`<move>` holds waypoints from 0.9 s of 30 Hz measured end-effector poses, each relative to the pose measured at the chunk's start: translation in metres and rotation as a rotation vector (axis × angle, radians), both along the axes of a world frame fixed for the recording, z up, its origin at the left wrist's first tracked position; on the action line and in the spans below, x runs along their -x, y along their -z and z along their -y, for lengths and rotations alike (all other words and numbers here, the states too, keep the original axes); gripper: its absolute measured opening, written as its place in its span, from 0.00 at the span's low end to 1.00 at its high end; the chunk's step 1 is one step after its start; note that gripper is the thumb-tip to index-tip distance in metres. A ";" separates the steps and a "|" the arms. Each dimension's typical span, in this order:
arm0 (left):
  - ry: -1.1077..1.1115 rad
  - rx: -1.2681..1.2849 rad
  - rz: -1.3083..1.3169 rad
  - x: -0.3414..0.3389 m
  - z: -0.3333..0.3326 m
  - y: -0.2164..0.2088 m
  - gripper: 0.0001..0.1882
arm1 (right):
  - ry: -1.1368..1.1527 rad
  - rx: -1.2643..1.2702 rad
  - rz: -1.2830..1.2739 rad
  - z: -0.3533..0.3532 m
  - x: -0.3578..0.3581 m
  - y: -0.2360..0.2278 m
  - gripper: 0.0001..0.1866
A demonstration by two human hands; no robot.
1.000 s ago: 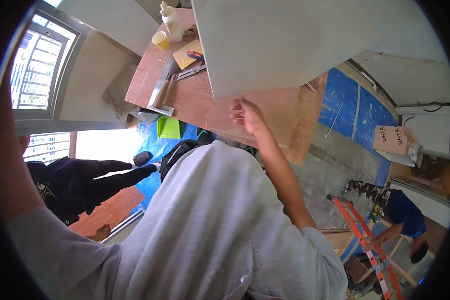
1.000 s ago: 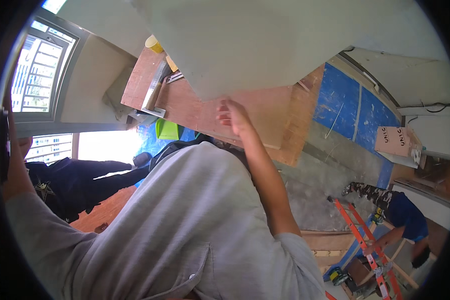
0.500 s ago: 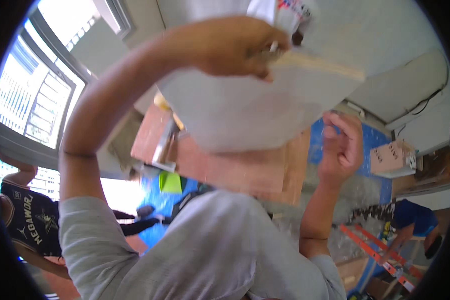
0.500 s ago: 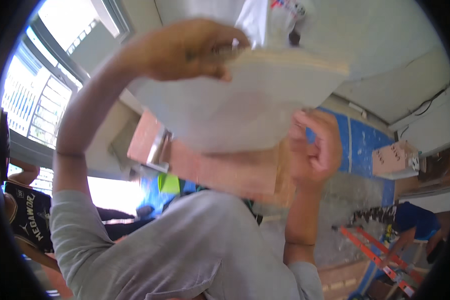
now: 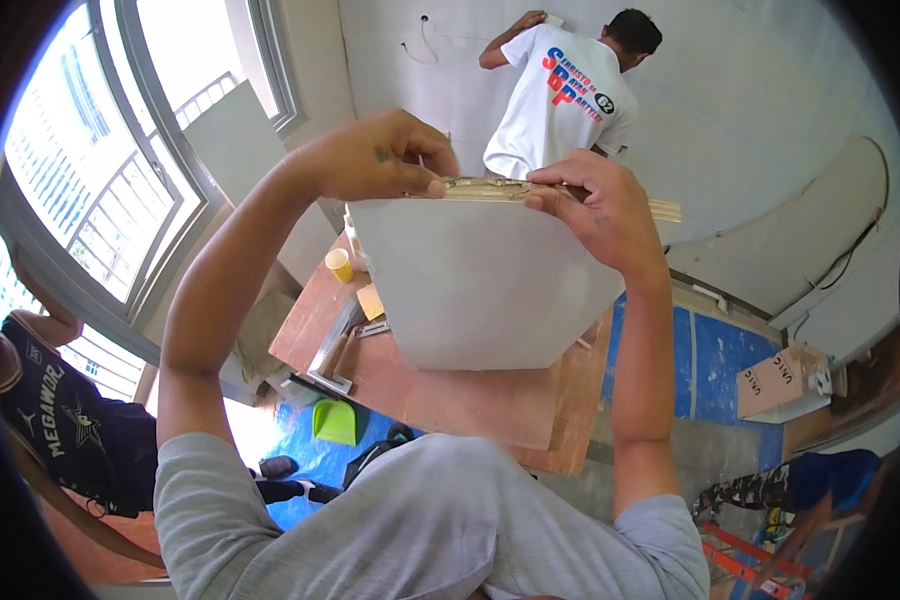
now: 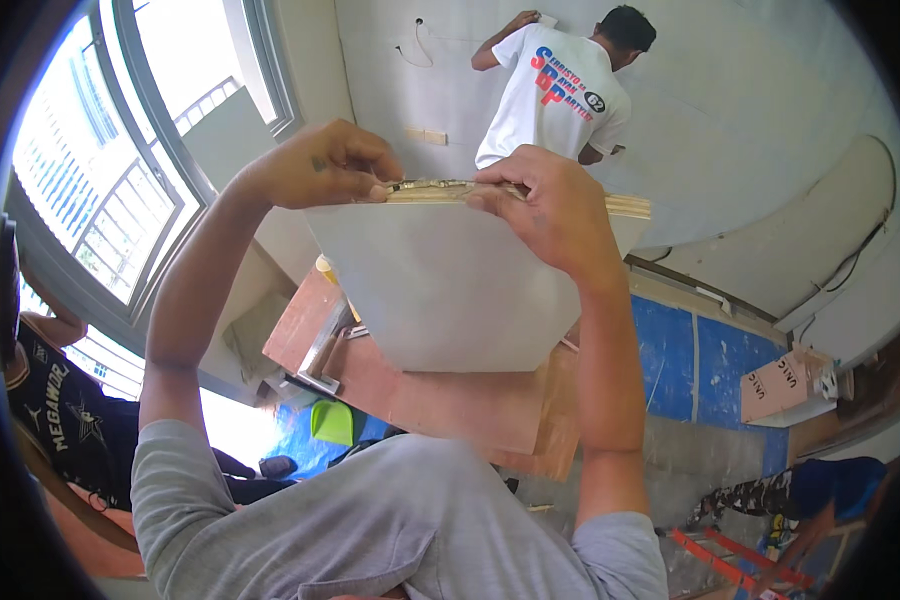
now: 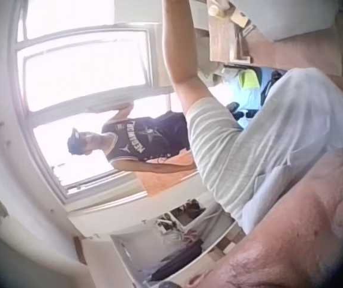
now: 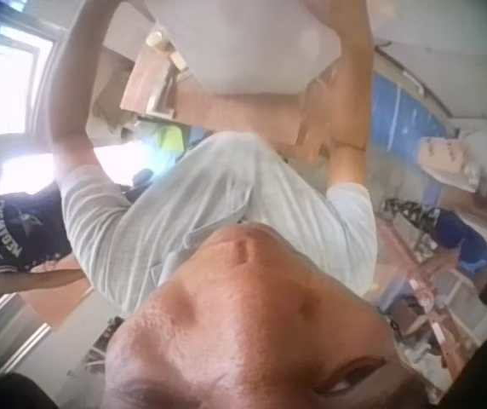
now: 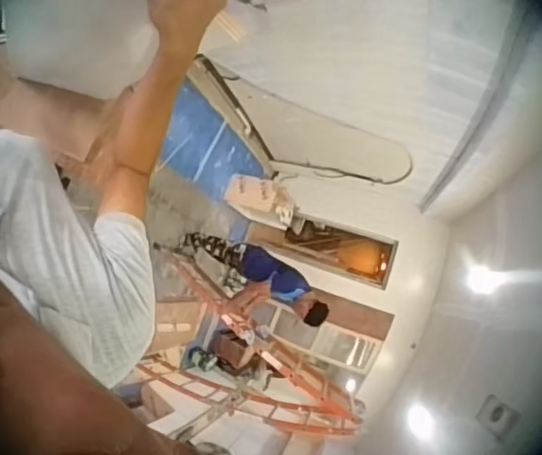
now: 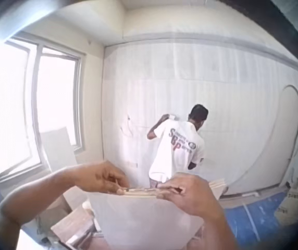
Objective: The person applies adhesive and laminate strips to the edges of a wooden panel, trimming the excess with a blade and smoothing the edges with a file.
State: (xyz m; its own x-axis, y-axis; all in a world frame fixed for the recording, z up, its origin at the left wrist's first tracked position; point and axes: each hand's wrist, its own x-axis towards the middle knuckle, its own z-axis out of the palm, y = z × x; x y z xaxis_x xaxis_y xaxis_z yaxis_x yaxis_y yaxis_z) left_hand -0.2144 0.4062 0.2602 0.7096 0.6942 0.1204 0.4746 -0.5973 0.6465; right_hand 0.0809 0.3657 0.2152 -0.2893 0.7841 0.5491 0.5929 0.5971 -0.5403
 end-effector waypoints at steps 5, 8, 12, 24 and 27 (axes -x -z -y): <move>0.066 -0.264 -0.055 -0.039 -0.002 0.004 0.12 | -0.228 -0.010 0.042 -0.032 -0.014 -0.003 0.08; -0.050 -0.116 -0.126 -0.053 0.000 -0.004 0.10 | -0.172 -0.230 0.186 -0.031 -0.007 -0.004 0.08; -0.125 -0.012 -0.103 -0.060 -0.001 -0.007 0.08 | -0.005 -0.406 0.261 -0.029 0.002 0.008 0.08; 0.049 0.176 0.421 -0.016 -0.003 0.005 0.14 | -0.730 -0.043 -0.122 -0.057 -0.040 -0.007 0.09; 0.737 -0.082 0.134 -0.008 0.007 0.001 0.12 | -0.669 -0.037 -0.097 -0.053 -0.034 -0.012 0.13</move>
